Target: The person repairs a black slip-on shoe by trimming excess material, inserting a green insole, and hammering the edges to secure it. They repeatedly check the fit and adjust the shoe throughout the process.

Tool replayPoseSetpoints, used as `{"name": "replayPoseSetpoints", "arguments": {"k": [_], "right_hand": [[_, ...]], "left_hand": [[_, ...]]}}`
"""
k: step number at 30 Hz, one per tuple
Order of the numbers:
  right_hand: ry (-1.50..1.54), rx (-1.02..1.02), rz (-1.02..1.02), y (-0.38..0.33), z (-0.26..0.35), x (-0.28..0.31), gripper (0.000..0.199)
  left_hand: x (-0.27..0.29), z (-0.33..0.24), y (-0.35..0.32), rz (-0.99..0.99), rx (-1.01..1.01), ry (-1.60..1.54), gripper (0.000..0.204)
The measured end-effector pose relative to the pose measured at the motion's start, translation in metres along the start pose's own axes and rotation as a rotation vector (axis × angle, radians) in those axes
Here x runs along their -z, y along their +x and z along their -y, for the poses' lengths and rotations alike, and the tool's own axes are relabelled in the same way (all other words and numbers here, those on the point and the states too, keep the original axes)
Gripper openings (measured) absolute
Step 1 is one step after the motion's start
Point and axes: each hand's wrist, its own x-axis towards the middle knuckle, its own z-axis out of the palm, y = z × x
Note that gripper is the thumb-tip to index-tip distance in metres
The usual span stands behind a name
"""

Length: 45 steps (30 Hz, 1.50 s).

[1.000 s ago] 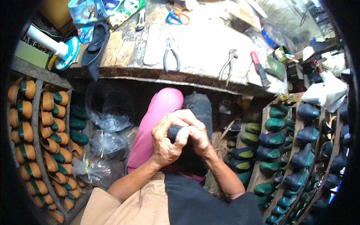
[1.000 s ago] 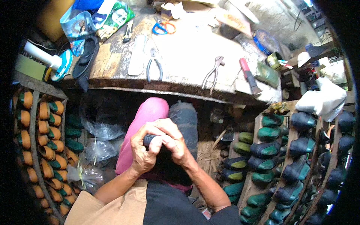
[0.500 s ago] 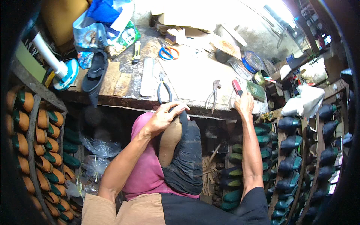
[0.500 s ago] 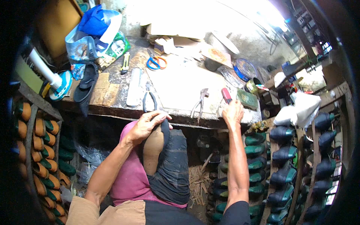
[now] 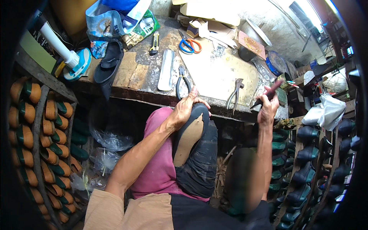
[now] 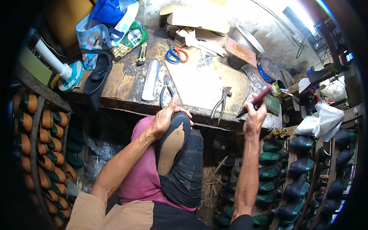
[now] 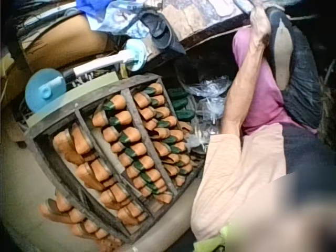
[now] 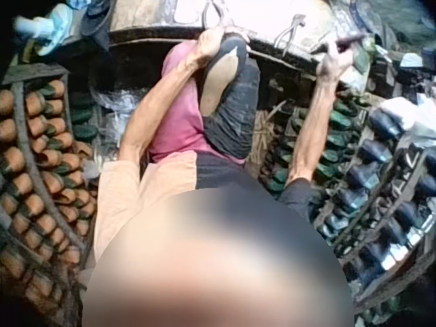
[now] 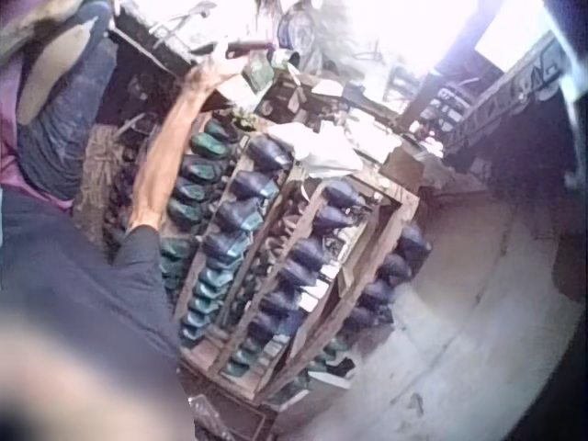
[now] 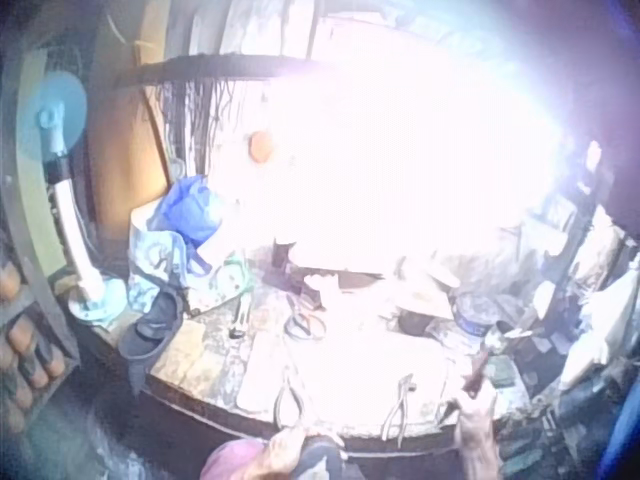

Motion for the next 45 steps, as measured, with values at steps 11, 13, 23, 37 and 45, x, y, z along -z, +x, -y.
{"name": "replayPoseSetpoints", "arguments": {"k": [11,13,23,37,45], "right_hand": [[0.766,-0.018,0.429,-0.141,0.073,-0.118,0.045],[0.722,-0.041,0.455,-0.14,0.071,-0.119,0.045],[0.707,-0.094,0.515,-0.14,0.062,-0.124,0.044],[0.355,-0.038,0.732,-0.134,0.052,-0.113,0.038],[0.223,0.132,0.749,-0.141,0.042,-0.098,0.036]], "left_hand": [[-0.006,0.006,0.002,-0.053,-0.049,0.2,0.106],[-0.007,0.004,0.001,-0.074,-0.04,0.229,0.106],[-0.011,-0.001,-0.004,-0.071,0.0,0.199,0.106],[-0.008,0.016,0.0,-0.087,-0.064,0.129,0.104],[-0.008,0.01,0.0,-0.023,0.057,0.102,0.108]]}}
